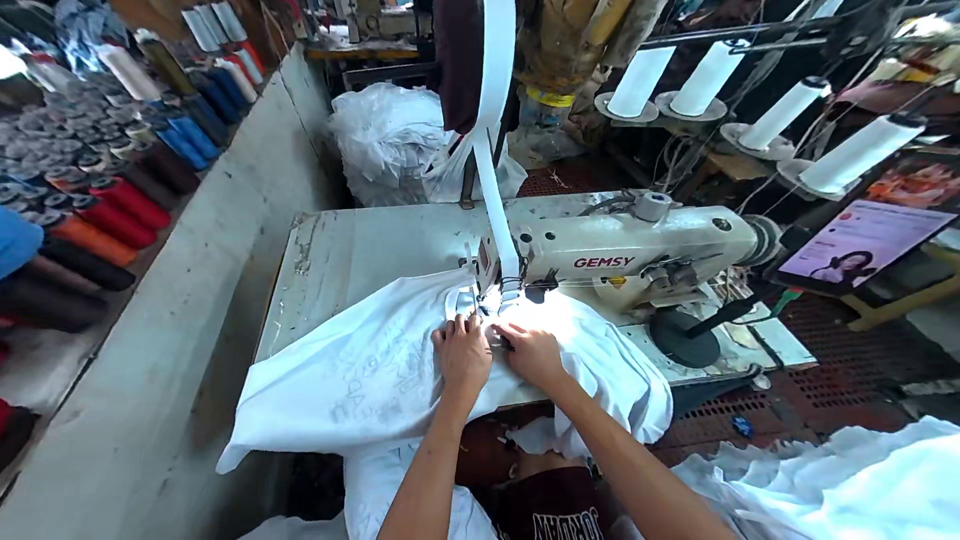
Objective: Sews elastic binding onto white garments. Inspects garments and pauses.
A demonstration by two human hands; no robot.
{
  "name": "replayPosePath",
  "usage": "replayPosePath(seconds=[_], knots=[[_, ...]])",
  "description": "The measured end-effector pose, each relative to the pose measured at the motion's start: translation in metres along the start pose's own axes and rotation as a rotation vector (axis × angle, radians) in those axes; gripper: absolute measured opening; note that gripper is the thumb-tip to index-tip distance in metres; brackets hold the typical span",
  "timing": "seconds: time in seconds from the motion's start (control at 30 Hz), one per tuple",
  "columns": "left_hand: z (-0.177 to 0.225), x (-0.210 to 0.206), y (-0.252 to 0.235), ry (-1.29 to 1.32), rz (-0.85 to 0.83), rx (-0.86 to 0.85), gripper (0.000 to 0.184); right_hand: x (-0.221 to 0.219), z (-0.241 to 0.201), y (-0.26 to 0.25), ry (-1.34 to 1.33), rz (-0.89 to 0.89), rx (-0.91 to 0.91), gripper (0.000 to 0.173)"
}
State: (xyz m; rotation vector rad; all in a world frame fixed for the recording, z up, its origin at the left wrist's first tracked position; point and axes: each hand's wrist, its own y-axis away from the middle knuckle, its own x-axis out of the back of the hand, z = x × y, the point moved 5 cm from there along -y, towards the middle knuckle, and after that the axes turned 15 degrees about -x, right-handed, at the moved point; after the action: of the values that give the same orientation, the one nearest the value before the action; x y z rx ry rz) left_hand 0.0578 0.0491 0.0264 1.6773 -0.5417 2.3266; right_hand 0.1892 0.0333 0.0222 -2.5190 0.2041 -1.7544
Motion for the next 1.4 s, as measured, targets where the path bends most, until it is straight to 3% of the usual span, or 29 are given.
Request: replayPosePath(seconds=[0.13, 0.27, 0.33, 0.47, 0.6, 0.7, 0.77, 0.9, 1.1, 1.23, 1.3, 1.4], knots=[[0.001, 0.000, -0.001, -0.018, 0.045, -0.098, 0.037, -0.001, -0.002, -0.001, 0.046, 0.020, -0.012, 0.046], [-0.017, 0.005, -0.014, 0.013, 0.030, -0.209, 0.033, -0.004, -0.013, -0.009, 0.070, -0.019, -0.041, 0.036], [-0.036, 0.007, -0.027, 0.096, 0.000, -0.297, 0.035, -0.007, -0.024, -0.012, 0.127, -0.127, -0.106, 0.033], [-0.064, 0.004, -0.053, 0.132, -0.002, -0.427, 0.036, -0.009, -0.044, -0.015, 0.203, -0.325, -0.214, 0.043], [-0.055, 0.023, -0.043, 0.144, -0.005, -0.297, 0.032, -0.008, -0.045, -0.015, 0.211, -0.342, -0.232, 0.044], [-0.046, 0.030, -0.020, 0.501, 0.207, -0.171, 0.029, -0.007, -0.045, -0.013, 0.208, -0.337, -0.227, 0.042], [-0.047, 0.018, -0.013, 0.651, 0.172, -0.182, 0.032, -0.007, -0.045, -0.009, 0.206, -0.308, -0.209, 0.040], [-0.053, 0.005, -0.029, 0.317, 0.091, -0.328, 0.036, -0.004, -0.043, -0.010, 0.168, -0.226, -0.204, 0.040], [-0.060, 0.005, -0.059, 0.128, -0.028, -0.313, 0.039, -0.004, -0.033, 0.000, 0.078, -0.144, -0.101, 0.030], [-0.066, 0.001, -0.074, 0.084, -0.031, -0.273, 0.041, 0.005, -0.014, -0.009, 0.080, -0.193, -0.033, 0.039], [-0.071, 0.001, -0.084, 0.081, -0.028, -0.250, 0.043, 0.014, 0.013, -0.028, 0.100, -0.218, -0.145, 0.034], [-0.077, 0.001, -0.097, 0.083, 0.019, -0.220, 0.048, 0.032, 0.048, -0.059, 0.099, -0.237, -0.366, 0.056]])
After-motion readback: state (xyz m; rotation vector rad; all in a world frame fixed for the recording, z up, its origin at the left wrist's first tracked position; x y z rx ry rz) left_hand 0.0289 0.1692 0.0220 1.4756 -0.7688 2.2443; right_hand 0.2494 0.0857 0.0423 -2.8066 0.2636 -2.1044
